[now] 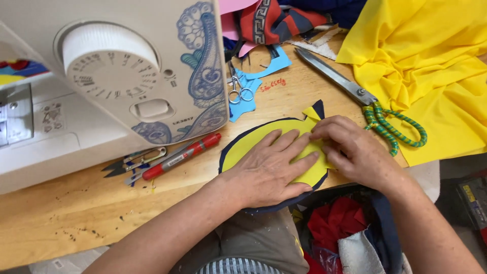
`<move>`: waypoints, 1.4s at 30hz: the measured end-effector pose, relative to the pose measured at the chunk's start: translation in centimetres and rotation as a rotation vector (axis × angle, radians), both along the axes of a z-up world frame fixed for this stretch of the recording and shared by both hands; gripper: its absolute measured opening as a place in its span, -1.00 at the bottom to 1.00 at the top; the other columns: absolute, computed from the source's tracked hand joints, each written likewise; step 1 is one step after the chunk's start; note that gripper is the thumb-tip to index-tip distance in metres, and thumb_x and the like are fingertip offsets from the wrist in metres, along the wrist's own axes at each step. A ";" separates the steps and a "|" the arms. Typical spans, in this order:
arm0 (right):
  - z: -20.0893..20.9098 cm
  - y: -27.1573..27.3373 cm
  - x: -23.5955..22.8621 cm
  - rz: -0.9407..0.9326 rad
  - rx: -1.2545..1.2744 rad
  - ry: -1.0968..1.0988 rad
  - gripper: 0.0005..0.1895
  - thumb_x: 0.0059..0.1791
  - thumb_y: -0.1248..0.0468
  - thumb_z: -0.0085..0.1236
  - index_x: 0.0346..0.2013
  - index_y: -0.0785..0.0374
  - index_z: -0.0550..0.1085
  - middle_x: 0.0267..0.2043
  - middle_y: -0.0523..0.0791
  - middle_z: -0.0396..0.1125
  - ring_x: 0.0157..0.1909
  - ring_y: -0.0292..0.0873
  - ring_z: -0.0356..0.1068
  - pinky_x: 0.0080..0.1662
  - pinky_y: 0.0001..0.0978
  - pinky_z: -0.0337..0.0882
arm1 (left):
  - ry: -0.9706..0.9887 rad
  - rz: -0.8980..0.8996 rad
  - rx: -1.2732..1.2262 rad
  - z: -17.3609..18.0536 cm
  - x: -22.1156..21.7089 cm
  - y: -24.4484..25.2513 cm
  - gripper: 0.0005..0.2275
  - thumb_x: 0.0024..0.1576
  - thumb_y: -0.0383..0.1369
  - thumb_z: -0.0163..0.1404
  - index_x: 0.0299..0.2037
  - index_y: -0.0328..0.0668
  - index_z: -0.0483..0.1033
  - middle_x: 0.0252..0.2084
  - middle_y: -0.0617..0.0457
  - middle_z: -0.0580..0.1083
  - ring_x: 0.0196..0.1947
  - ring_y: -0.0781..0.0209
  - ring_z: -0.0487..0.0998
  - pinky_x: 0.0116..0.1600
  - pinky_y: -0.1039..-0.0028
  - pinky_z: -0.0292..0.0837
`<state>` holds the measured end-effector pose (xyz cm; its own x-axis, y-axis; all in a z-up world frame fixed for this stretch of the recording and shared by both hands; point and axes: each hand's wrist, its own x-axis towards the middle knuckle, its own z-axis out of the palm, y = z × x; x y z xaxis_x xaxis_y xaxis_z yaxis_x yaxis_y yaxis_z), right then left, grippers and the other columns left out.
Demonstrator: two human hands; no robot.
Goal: Cutting yellow fabric strips and aligning them onto a blue fabric base in preparation for sewing.
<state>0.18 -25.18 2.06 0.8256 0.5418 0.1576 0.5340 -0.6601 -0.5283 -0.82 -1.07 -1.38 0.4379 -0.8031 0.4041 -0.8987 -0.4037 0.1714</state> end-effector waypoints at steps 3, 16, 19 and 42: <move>-0.7 -1.0 -0.1 0.087 -0.052 -0.082 -0.59 -0.14 0.47 -0.10 -0.04 0.20 0.49 0.11 -0.06 0.37 0.19 -0.03 0.36 0.17 -0.18 0.35 | 0.064 0.052 -0.006 0.8 -2.7 2.8 -0.47 0.17 -0.04 0.05 0.23 -0.21 0.35 0.35 -0.29 0.28 0.33 -0.25 0.26 0.31 0.00 0.20; -2.3 -1.9 -0.4 0.086 0.065 -0.098 -0.88 -0.02 0.24 0.09 -0.35 0.22 0.50 0.13 -0.01 0.45 0.11 -0.03 0.46 0.15 -0.21 0.38 | -0.018 0.349 -0.386 1.1 -10.1 10.4 -0.90 0.23 -0.47 0.06 -0.25 -0.41 0.52 -0.19 -0.19 0.49 -0.21 -0.13 0.49 -0.07 0.15 0.49; -2.8 -1.7 -0.8 0.013 0.058 -0.099 -0.90 -0.08 0.31 0.14 -0.30 0.23 0.53 0.12 -0.04 0.46 0.12 -0.07 0.46 0.14 -0.24 0.39 | 0.030 0.529 -0.523 0.7 -10.3 10.2 -0.92 0.19 -0.48 0.07 -0.30 -0.37 0.54 -0.28 -0.12 0.51 -0.27 -0.04 0.49 -0.12 0.26 0.49; -2.2 -1.7 -0.8 -0.005 0.045 -0.089 -0.71 -0.07 0.37 0.03 -0.09 0.24 0.57 0.15 -0.08 0.45 0.18 -0.11 0.46 0.17 -0.28 0.40 | 0.188 0.540 -0.366 1.0 -8.0 9.4 -0.93 0.12 -0.49 0.16 -0.25 -0.25 0.54 -0.24 0.00 0.47 -0.17 0.01 0.41 -0.14 0.25 0.30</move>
<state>-0.65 -26.89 -0.11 0.8102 0.5282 0.2543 0.5766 -0.6399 -0.5080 -8.85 8.36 -0.38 0.8284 -0.2779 0.4863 -0.5290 -0.6734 0.5164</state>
